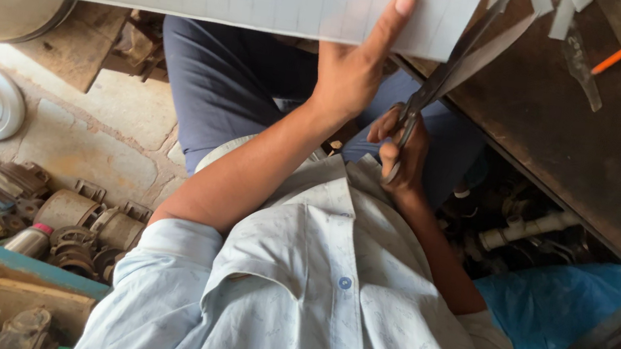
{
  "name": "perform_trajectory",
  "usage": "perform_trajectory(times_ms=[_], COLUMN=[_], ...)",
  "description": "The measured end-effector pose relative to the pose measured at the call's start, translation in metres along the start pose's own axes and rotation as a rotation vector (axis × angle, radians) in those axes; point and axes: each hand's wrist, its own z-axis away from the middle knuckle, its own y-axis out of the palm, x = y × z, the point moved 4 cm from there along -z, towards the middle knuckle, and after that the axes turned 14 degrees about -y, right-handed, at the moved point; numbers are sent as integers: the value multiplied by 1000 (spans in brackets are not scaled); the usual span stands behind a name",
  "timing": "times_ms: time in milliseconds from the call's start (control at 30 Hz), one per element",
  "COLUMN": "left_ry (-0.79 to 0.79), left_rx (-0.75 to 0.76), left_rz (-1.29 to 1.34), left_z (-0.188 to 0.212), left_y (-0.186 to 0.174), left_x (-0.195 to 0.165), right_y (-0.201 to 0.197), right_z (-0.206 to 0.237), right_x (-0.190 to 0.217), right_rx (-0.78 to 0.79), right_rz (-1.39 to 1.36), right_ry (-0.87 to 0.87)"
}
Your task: The person sits on the floor and cuts a translucent plastic sheet into narrow strips using scissors, placing the cut strips on the workbench. The person then picks up a blue electric motor housing and works on it with both hands.
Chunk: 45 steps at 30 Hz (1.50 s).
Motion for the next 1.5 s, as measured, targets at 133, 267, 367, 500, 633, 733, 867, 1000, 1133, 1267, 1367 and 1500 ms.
perform_trajectory(times_ms=[133,267,367,500,633,733,867,1000,1133,1267,1367,1500], left_ry=[11,-11,7,41,50,55,74,86,108,103,106,134], left_rx=[-24,16,37,27,37,34,35,22,37,27,35,56], left_rz=[48,29,23,13,3,-17,-24,-90,-98,-137,-141,-105], left_z=[-7,-4,-1,2,3,4,5,6,7,8,8,7], left_y=[-1,3,5,8,11,10,9,10,11,9,8,8], left_x=[-5,-5,-7,-10,-12,-14,-15,-17,-19,-21,-20,-20], right_y=[10,12,11,11,12,11,10,8,7,7,7,6], right_z=[0,-5,-8,-10,-11,-11,-7,-2,1,4,8,9], right_x=[7,12,15,16,14,13,10,6,4,2,0,-5], right_rx=[144,176,182,167,140,141,125,107,92,77,70,81], right_rz=[87,185,242,256,224,217,192,198,168,167,183,234], right_ry=[45,42,24,15,19,13,8,21,-5,-33,-27,12])
